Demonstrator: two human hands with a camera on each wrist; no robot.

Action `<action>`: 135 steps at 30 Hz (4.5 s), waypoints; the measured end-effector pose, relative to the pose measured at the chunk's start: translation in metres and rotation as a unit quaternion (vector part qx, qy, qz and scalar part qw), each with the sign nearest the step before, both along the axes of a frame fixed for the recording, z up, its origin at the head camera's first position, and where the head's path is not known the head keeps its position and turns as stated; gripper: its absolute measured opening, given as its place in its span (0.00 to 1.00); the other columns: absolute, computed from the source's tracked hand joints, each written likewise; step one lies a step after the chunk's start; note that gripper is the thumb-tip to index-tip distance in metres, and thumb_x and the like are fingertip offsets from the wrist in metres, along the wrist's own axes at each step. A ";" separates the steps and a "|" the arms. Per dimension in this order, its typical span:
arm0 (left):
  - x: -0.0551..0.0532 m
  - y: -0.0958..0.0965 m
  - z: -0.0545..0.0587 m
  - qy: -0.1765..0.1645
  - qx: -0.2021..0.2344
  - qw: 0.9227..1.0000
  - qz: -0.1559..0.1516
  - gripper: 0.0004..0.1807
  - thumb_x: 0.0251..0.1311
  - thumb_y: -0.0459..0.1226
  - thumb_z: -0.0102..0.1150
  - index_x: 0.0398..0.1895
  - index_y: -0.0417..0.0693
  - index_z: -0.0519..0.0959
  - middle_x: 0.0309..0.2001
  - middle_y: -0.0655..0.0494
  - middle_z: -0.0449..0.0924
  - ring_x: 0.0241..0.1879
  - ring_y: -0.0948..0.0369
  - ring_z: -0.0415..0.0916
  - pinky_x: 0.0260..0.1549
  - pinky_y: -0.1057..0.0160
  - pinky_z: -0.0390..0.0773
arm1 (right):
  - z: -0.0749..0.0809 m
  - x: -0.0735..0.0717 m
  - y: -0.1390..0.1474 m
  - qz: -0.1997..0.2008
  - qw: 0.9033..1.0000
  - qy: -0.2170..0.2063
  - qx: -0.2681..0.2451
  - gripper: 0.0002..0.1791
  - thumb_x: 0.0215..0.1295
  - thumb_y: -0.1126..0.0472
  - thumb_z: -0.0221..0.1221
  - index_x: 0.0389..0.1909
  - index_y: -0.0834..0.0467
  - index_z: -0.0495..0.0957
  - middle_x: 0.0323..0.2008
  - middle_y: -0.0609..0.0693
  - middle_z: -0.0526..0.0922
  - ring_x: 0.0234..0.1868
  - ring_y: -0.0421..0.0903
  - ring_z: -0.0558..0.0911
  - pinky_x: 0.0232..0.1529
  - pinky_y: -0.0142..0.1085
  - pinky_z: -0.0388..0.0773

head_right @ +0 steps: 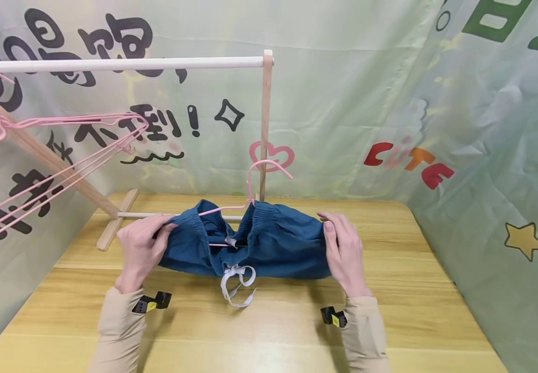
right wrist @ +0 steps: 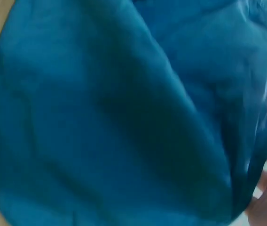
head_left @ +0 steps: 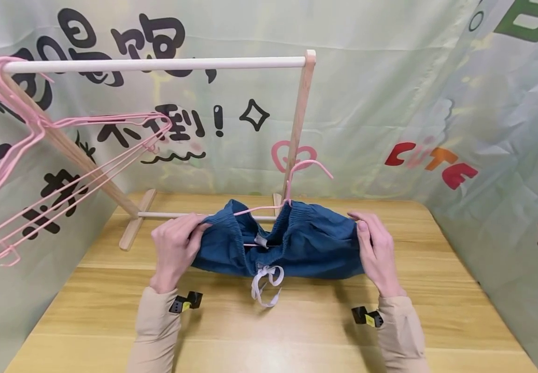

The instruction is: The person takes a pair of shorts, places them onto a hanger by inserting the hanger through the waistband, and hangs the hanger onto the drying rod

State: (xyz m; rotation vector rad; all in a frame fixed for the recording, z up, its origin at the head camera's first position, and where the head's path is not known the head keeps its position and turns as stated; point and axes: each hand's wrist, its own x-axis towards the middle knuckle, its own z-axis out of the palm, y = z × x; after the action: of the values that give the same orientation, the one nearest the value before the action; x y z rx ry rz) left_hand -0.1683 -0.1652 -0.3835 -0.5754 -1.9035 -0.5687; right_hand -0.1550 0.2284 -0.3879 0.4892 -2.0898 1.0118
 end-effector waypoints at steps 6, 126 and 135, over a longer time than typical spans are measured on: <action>0.002 -0.004 0.002 0.011 0.012 1.000 0.010 0.18 0.73 0.46 0.55 0.34 0.45 0.88 0.28 0.50 0.88 0.26 0.51 0.86 0.22 0.56 0.75 | -0.010 -0.003 0.011 0.036 0.999 0.035 -0.018 0.13 0.75 0.70 0.50 0.48 0.66 0.83 0.40 0.62 0.84 0.48 0.29 0.78 0.55 0.20 0.69; 0.011 -0.037 0.009 -0.212 0.248 0.945 -0.023 0.06 0.65 0.27 0.62 0.40 0.31 0.85 0.35 0.35 0.86 0.31 0.85 0.73 0.36 0.85 0.70 | 0.022 0.020 0.011 -0.111 0.937 0.236 -0.233 0.21 0.61 0.64 0.68 0.21 0.80 0.79 0.25 0.33 0.81 0.27 0.24 0.74 0.33 0.18 0.64; 0.011 -0.041 0.008 -0.296 0.185 0.937 0.021 0.10 0.69 0.32 0.58 0.42 0.33 0.85 0.41 0.36 0.87 0.37 0.62 0.85 0.40 0.83 0.69 | 0.023 0.022 0.010 -0.096 0.946 0.230 -0.206 0.21 0.60 0.62 0.70 0.21 0.78 0.80 0.18 0.47 0.78 0.26 0.25 0.72 0.33 0.18 0.63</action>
State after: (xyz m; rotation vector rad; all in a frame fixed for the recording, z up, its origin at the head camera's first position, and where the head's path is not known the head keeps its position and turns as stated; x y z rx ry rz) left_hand -0.1570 -0.2065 -0.3754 -0.1136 -2.2713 -1.1392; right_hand -0.1328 0.2383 -0.3651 0.2671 -1.4321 1.0634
